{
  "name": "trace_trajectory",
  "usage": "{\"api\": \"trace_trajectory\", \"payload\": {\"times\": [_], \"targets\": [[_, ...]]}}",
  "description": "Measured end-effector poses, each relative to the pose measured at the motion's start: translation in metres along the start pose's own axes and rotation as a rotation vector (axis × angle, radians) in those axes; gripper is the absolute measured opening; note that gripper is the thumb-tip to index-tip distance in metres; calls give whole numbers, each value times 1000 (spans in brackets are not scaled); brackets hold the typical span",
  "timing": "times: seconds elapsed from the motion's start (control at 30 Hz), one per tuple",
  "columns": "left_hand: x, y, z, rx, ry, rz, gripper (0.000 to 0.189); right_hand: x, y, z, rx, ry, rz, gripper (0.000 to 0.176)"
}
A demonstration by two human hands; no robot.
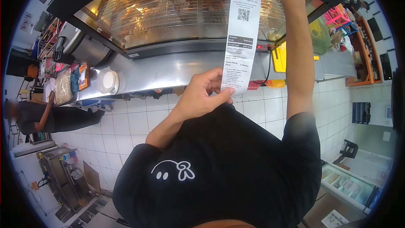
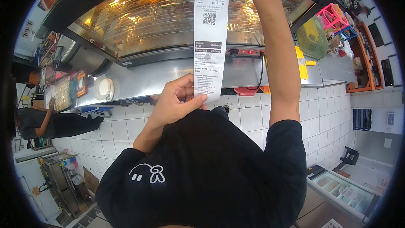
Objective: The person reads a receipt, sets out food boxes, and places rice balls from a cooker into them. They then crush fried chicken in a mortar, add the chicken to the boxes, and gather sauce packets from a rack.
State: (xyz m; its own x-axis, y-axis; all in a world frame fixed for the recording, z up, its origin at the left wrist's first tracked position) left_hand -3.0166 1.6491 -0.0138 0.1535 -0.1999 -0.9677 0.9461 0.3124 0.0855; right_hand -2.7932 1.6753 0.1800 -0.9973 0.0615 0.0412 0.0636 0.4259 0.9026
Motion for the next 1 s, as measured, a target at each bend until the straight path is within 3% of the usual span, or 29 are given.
{"api": "trace_trajectory", "payload": {"times": [1.0], "targets": [[-1, -6, -6, 65, 44, -31, 34, 1, 1, 0, 65, -1, 26, 36]]}}
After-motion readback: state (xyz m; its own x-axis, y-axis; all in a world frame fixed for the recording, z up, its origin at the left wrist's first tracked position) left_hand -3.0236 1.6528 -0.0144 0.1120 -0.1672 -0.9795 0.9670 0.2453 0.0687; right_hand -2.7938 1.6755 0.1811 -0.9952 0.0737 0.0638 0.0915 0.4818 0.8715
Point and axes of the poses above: each hand's wrist, its own y-axis towards the middle knuckle, its own z-axis out of the palm, x = y × z, the point moved 4 cm from there along y, towards the middle knuckle, and after that the axes turned 3 degrees about z, right-handed, at the moved point
